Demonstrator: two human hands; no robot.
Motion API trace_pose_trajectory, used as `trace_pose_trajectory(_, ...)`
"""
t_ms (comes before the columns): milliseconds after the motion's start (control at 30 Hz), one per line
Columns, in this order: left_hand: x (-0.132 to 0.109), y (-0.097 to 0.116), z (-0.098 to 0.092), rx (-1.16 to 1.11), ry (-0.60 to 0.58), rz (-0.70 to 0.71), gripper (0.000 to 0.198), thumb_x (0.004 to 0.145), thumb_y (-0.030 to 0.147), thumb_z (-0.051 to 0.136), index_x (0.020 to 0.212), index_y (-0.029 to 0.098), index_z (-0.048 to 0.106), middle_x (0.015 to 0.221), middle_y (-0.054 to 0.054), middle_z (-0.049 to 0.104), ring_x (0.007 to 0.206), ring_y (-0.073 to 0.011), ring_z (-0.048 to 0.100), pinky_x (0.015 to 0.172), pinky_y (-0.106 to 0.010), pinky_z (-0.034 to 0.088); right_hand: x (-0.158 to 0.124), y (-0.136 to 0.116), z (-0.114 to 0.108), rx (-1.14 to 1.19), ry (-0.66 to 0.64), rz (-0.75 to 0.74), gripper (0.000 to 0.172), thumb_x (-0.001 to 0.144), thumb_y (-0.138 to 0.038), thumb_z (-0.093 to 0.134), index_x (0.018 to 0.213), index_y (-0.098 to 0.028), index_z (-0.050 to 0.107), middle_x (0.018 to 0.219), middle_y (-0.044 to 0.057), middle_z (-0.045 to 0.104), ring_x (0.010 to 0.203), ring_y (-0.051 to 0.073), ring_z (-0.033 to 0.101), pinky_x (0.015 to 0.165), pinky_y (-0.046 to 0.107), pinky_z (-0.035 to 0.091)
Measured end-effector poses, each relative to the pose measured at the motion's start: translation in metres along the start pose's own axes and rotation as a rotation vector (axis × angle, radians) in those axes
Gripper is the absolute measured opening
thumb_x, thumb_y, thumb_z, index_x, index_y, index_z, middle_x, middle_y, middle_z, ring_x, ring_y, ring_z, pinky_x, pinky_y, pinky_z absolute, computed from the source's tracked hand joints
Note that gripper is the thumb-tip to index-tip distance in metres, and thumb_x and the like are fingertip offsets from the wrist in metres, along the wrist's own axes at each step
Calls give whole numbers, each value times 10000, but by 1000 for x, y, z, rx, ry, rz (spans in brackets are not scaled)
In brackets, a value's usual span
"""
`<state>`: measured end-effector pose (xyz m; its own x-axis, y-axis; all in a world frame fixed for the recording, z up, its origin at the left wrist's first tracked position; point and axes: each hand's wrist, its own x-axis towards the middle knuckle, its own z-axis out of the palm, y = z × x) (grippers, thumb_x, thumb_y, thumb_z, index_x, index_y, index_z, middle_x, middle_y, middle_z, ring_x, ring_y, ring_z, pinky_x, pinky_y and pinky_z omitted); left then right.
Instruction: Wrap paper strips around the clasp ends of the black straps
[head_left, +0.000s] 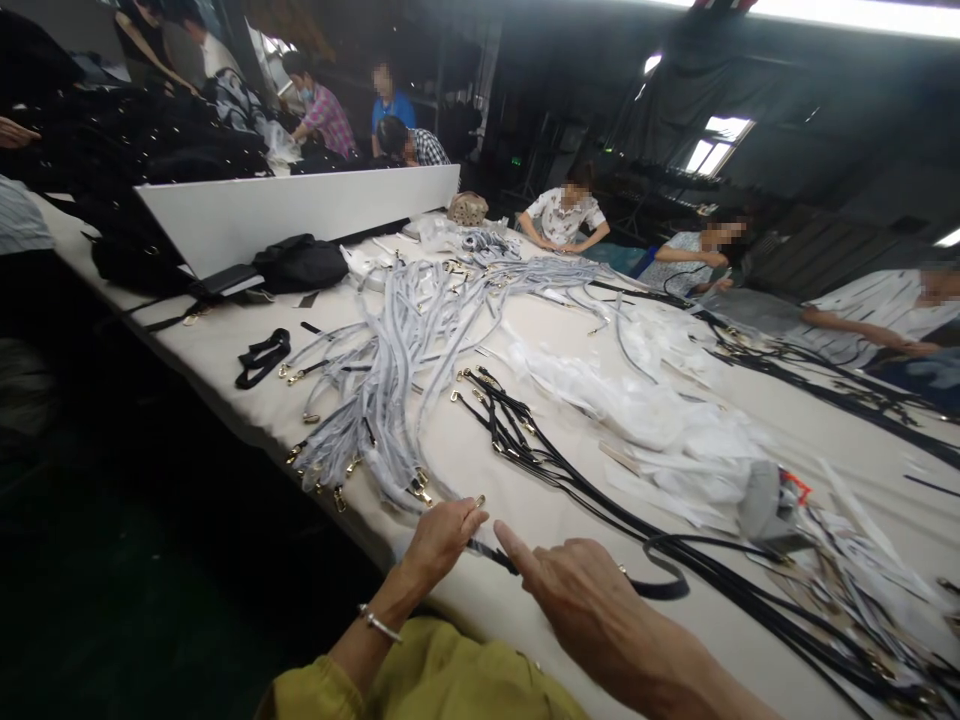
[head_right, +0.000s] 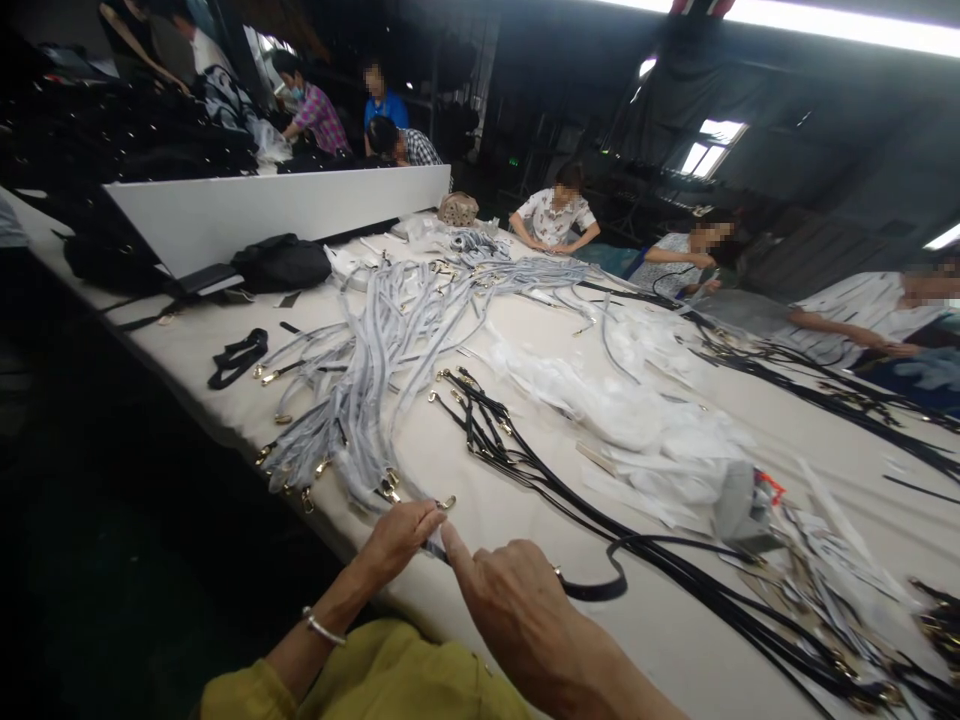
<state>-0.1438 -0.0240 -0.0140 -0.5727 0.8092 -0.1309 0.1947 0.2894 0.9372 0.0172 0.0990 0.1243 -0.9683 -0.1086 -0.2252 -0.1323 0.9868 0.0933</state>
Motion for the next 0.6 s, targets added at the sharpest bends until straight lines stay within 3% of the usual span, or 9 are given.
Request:
trace_pose_trajectory(100, 1, 1, 2, 0, 6, 31, 324, 902, 376, 486, 619, 222, 458, 571, 30, 445, 559, -148, 370, 577, -292, 199, 8, 5, -10, 134, -84, 85, 666, 811, -78, 524, 1440, -175, 327, 740, 38, 729, 583, 215, 645, 504, 320, 221)
trace_pose_trajectory(233, 0, 5, 4, -16, 10, 97, 370, 938, 410, 422, 622, 218, 435, 600, 25, 462, 579, -146, 419, 588, -276, 269, 24, 16, -15, 578, -105, 248, 518, 863, -194, 509, 1379, -178, 469, 863, 83, 758, 760, 223, 689, 619, 296, 411)
trace_pose_trajectory(300, -2, 9, 6, -12, 29, 131, 382, 953, 421, 402, 633, 218, 449, 620, 17, 488, 596, -150, 445, 605, -275, 303, 32, 19, -3, 957, -160, 347, 495, 859, -202, 478, 1353, -169, 495, 815, 52, 750, 618, 156, 652, 582, 262, 447)
trace_pose_trajectory(367, -5, 14, 8, 7, 63, 160, 366, 954, 414, 427, 653, 216, 488, 665, -3, 536, 647, -164, 487, 655, -284, 336, 39, 21, 15, 1310, -259, 427, 409, 847, -239, 477, 1232, -147, 580, 700, 9, 710, 429, 92, 543, 452, 213, 391)
trace_pose_trajectory(467, -13, 23, 11, 155, 255, 305, 231, 941, 353, 493, 782, 212, 584, 849, -60, 634, 836, -212, 557, 803, -326, 373, 47, 17, 42, 1625, -273, 487, 290, 815, -388, 563, 896, -122, 641, 641, -1, 668, 370, 59, 488, 377, 184, 295)
trace_pose_trajectory(533, -20, 27, 14, 312, 411, 442, 164, 945, 305, 491, 868, 206, 595, 891, -72, 646, 874, -225, 565, 828, -348, 388, 52, 11, 54, 1736, -189, 541, 373, 770, -500, 620, 781, -127, 600, 658, 13, 674, 371, 56, 493, 372, 184, 278)
trace_pose_trajectory(600, -27, 29, 18, 442, 473, 512, 141, 928, 320, 525, 866, 203, 574, 819, -52, 632, 798, -217, 566, 767, -340, 415, 56, 3, 61, 1798, -107, 600, 442, 725, -571, 652, 736, -139, 563, 586, 1, 639, 366, 63, 482, 380, 188, 281)
